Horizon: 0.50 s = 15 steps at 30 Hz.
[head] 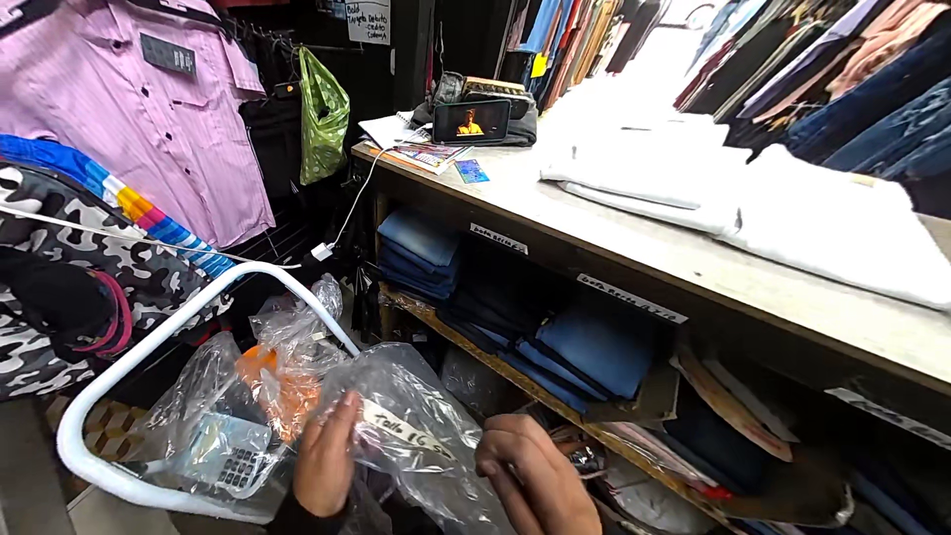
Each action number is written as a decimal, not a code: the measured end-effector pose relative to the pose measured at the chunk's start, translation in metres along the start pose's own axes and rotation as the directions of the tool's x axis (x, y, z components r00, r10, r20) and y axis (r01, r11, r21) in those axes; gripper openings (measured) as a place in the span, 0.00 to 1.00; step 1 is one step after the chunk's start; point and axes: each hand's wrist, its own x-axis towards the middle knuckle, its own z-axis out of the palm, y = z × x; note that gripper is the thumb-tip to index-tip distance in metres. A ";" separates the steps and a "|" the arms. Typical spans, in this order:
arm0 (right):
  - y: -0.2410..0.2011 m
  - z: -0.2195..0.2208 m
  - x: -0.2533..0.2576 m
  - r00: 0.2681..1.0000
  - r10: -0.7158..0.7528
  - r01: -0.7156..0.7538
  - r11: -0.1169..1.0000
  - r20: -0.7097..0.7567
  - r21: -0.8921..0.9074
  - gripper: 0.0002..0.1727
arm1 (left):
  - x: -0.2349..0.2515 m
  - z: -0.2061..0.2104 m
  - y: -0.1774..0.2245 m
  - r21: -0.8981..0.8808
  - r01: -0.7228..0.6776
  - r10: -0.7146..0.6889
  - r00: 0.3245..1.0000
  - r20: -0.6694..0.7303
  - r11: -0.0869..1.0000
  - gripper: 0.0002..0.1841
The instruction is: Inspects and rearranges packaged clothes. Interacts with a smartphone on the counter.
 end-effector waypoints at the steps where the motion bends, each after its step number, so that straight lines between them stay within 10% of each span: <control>1: 0.004 -0.003 -0.001 1.000 0.014 -0.014 1.000 0.009 0.005 0.10 | 0.003 -0.004 0.002 -0.003 -0.036 0.036 0.999 -0.006 0.999 0.17; 15: -0.006 0.034 0.030 0.996 -0.067 0.056 0.982 0.057 0.181 0.09 | -0.015 -0.012 -0.016 0.144 -0.369 0.273 0.852 0.446 0.918 0.20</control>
